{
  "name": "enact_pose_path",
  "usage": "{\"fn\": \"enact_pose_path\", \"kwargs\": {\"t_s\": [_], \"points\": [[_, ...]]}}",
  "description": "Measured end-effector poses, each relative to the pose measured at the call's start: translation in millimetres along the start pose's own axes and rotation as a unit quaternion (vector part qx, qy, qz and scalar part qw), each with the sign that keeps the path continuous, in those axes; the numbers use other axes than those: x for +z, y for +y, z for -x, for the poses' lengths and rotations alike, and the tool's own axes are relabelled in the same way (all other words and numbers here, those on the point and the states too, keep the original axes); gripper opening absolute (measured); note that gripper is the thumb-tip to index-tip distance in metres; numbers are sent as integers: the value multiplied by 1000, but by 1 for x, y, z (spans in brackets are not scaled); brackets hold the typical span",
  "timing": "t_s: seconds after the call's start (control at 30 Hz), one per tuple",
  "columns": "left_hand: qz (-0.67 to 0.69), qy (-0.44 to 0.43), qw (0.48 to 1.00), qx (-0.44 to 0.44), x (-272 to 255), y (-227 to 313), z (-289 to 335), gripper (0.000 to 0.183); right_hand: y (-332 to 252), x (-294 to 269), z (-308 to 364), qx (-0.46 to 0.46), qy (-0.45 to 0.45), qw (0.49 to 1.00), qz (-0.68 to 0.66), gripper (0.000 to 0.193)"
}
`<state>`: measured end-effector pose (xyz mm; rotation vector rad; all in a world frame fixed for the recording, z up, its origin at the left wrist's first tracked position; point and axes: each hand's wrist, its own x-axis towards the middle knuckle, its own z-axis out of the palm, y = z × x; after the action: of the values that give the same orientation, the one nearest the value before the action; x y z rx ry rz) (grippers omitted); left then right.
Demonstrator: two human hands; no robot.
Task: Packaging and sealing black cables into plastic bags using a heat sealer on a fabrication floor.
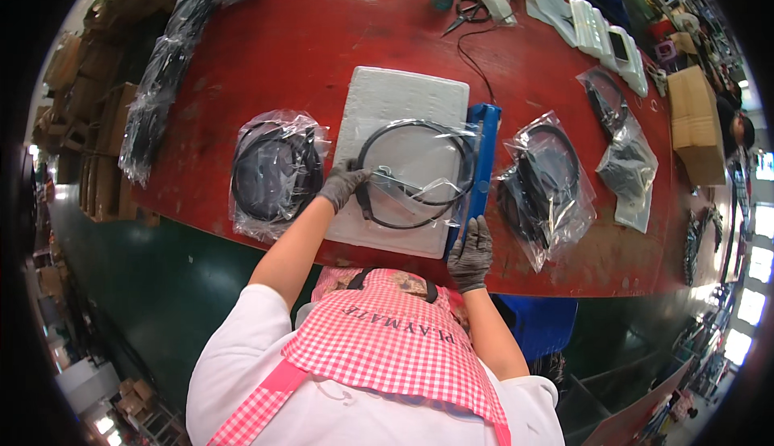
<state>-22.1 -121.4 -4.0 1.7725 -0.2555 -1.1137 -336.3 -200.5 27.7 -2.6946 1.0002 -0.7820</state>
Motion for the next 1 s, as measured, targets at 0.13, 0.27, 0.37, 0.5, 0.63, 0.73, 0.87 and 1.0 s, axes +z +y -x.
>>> {"fn": "enact_pose_path", "kwargs": {"t_s": [0.13,0.27,0.37,0.5,0.63,0.73,0.87,1.0], "points": [[-21,225,969,97,30,-26,50,67,2,-2,1,17,-16,1000,17,47],[369,81,896,-233,38,-65,93,51,4,0,1,9,-12,1000,-3,50],[527,-26,790,-313,63,-64,99,29,6,-1,5,20,-12,1000,-9,51],[563,21,753,-339,107,-42,75,13,-10,-18,-8,48,-27,998,-10,46],[576,72,737,-346,116,-56,46,15,16,-54,-19,369,30,738,-565,35],[573,68,754,-313,107,-47,47,15,63,-87,-31,482,176,528,-677,23],[577,52,777,-247,94,-43,38,21,180,-54,35,644,221,372,-630,15],[494,-35,864,-92,19,-53,17,31,224,-38,49,707,229,366,-560,15]]}}
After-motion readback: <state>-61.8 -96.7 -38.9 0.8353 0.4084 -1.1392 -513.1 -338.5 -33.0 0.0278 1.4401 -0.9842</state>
